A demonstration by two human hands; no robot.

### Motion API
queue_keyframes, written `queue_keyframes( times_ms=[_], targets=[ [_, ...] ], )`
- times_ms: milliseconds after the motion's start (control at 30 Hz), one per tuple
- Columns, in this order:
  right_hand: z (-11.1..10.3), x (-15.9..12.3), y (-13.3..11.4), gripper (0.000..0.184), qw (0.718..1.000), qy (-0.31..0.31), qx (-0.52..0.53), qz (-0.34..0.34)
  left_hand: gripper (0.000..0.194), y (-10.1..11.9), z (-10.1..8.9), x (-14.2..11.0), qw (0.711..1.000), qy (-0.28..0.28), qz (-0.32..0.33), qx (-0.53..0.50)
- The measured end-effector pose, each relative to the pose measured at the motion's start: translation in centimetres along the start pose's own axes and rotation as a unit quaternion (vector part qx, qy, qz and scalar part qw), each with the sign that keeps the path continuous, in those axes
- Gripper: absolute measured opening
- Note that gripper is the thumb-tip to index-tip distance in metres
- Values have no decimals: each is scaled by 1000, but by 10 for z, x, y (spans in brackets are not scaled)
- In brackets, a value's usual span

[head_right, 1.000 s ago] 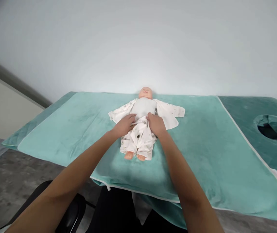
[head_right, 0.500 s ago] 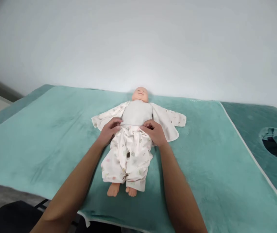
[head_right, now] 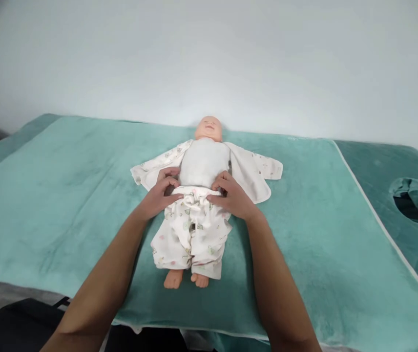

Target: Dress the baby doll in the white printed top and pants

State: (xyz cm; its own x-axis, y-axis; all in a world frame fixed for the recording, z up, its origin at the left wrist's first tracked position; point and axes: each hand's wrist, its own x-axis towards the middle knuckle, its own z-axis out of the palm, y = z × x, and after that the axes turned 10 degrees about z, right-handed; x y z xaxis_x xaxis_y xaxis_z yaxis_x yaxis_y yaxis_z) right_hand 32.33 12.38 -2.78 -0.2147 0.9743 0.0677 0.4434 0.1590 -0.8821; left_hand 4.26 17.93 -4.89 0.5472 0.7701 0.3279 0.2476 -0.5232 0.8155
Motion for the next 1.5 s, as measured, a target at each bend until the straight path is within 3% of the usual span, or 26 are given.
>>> queue_keyframes(
  times_ms=[67,200,267,467,567,700,767,900,1000,1100,1233,1367,1500],
  targets=[
    [9,1,2,19,999,47,-17,-20,31,0,5,-1,999,20,31,26],
    [29,5,3,15,974,208,-72,-63,28,9,13,0,994,23,85,58],
    [36,7,3,10,962,248,-77,-80,28,14,15,1,991,36,106,76],
    [43,10,5,7,959,268,-41,-85,19,29,21,1,987,43,124,94],
    [45,10,7,10,954,293,-24,-58,15,29,26,0,988,99,92,69],
    [49,12,12,47,943,331,-3,13,2,15,32,6,972,227,7,63],
    [49,12,16,60,943,326,-7,59,3,5,33,12,965,250,-20,80],
    [37,13,19,52,954,277,-85,82,9,-7,32,19,975,199,-34,89],
    [25,20,19,37,950,274,-131,70,10,-7,31,20,985,158,-36,57],
    [15,33,16,27,938,278,-179,99,13,-3,28,27,988,144,-18,50],
    [5,54,7,17,922,269,-224,164,22,1,16,56,981,125,-39,144],
    [5,66,6,21,925,279,-157,203,23,5,12,84,955,155,-116,227],
    [12,64,20,38,911,343,-94,208,25,11,18,80,948,194,-169,184]
  ],
)
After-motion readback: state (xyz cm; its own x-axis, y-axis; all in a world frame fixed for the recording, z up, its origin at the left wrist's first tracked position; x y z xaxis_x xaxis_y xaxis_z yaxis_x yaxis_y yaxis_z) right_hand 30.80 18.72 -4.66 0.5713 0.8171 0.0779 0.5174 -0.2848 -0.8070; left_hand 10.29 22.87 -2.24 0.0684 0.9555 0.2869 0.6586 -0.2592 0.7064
